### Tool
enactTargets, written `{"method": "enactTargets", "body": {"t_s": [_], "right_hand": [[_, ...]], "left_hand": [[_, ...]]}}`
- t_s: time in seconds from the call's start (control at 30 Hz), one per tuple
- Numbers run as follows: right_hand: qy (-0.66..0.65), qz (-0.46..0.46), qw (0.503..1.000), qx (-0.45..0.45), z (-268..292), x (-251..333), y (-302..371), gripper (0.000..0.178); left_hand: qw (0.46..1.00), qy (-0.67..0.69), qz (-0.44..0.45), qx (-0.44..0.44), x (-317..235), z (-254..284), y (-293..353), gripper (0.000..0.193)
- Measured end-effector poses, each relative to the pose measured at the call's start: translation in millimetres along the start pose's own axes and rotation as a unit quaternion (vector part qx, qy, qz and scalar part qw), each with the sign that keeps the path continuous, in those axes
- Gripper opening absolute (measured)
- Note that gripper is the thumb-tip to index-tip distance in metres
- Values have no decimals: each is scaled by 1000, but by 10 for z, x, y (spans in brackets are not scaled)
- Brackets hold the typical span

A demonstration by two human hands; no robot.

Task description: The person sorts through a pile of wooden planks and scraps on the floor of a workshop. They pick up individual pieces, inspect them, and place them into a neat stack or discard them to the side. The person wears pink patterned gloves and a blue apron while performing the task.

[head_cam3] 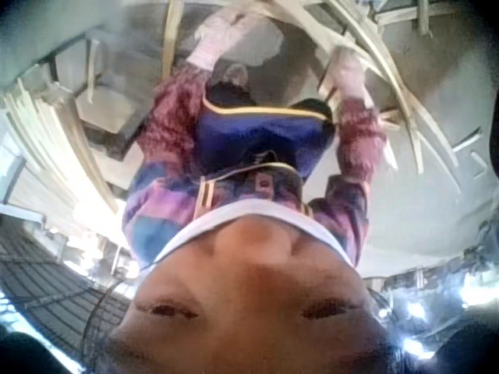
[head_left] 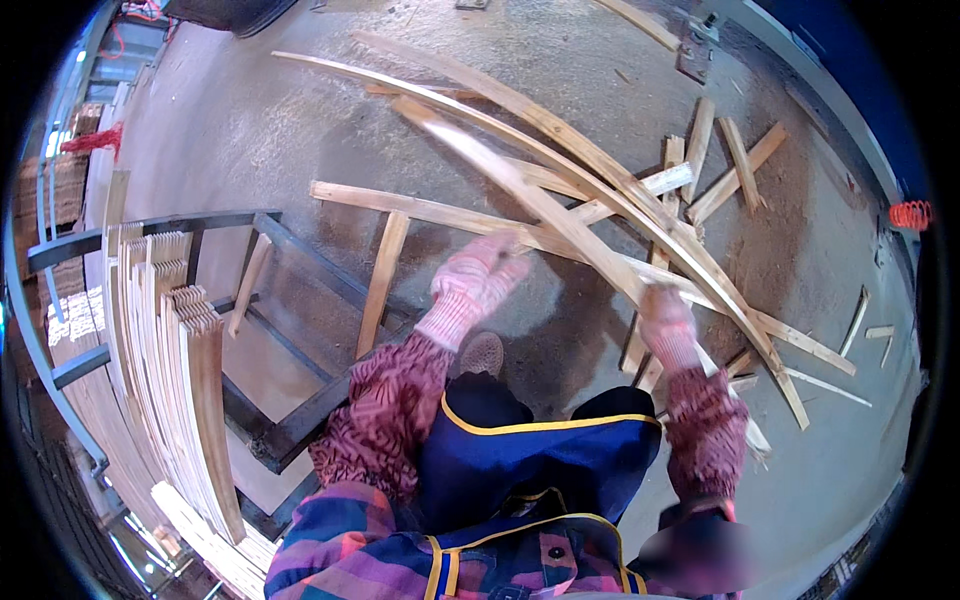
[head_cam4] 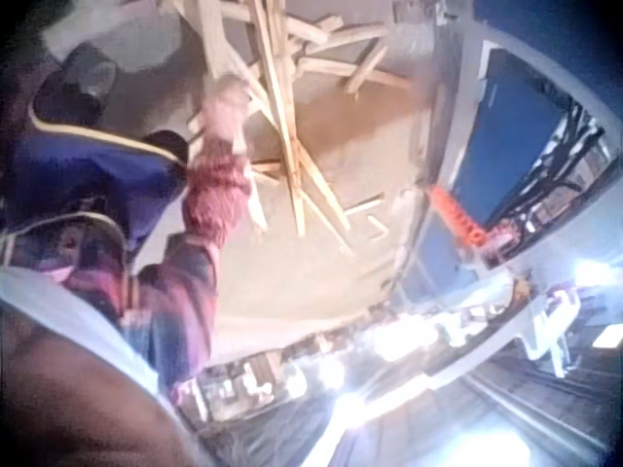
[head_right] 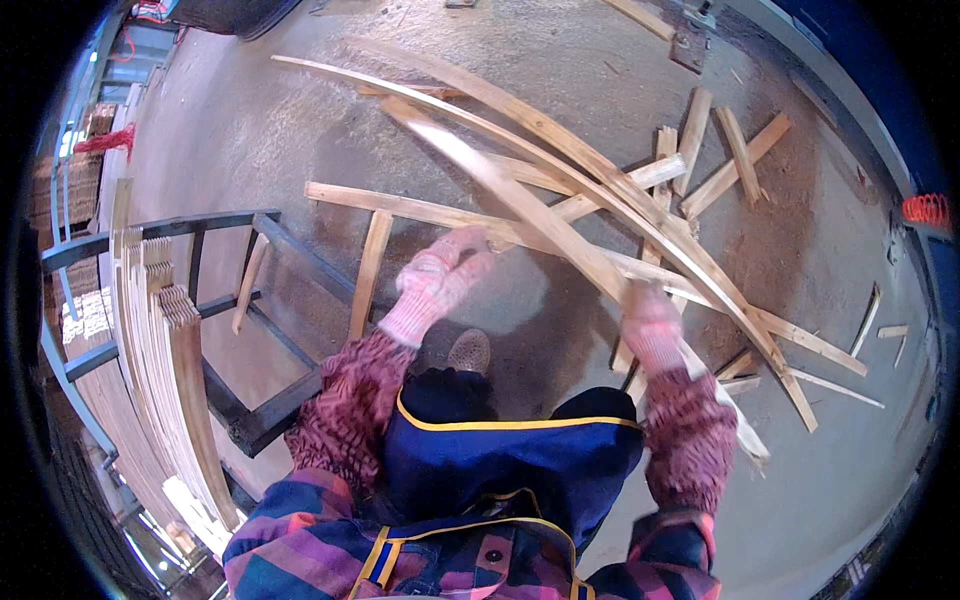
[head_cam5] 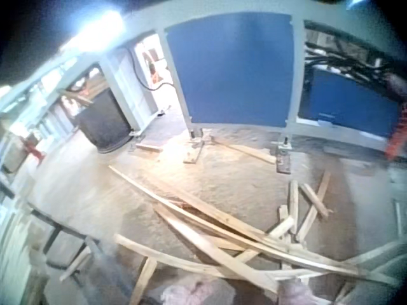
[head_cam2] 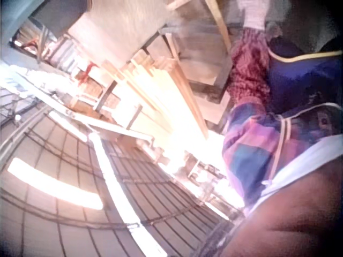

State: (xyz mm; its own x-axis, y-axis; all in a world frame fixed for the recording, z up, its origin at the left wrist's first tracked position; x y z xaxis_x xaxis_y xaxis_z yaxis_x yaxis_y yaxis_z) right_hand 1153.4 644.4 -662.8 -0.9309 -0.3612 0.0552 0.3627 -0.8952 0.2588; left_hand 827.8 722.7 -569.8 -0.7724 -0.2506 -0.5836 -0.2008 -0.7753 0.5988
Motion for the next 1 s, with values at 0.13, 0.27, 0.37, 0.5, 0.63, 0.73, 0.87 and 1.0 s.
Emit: {"method": "enactTargets", "body": {"t_s": [0.13, 0.27, 0.37, 0.5, 0.63, 0.73, 0.87, 1.0], "right_hand": [[-96, -174, 980, 12, 294, -463, 1324, 45], [-82, -169, 982, -26, 122, -634, 2295, 40], [-68, -200, 976, -42, 69, -574, 2639, 35], [-76, -192, 978, -40, 26, -524, 2739, 34], [-96, -171, 980, -41, 48, -571, 2727, 39], [33, -100, 991, 86, -77, -762, 2836, 36], [-216, -395, 837, 311, -241, -1285, 3035, 37], [-219, -334, 855, 332, -289, -1119, 2894, 42]], "left_hand": [[981, -138, 125, -54, 641, -328, -250, 61], [967, -207, 120, -90, 1016, -680, -516, 64], [962, -227, 113, -100, 1022, -698, -736, 74], [949, -285, 17, -134, 734, -549, -805, 75], [884, -409, -174, -143, 383, -484, -992, 68], [829, -538, -149, -8, 248, -564, -1195, 59], [855, -396, -77, 327, -69, -625, -1034, 48], [892, -339, -3, 300, -553, -679, -881, 60]]}}
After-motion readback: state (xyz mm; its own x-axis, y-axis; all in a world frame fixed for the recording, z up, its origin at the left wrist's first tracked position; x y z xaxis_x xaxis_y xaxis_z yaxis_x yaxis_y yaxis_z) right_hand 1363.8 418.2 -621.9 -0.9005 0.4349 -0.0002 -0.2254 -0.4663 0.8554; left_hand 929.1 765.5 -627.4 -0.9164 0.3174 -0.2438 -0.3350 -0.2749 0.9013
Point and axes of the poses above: each hand's wrist, its own y-axis away from the middle knuckle, its own z-axis out of the back of the hand, x = y × z, the point moved 5 cm from there along -y, towards the middle knuckle, and after that the axes turned 7 degrees about x, right-handed, at the moved point
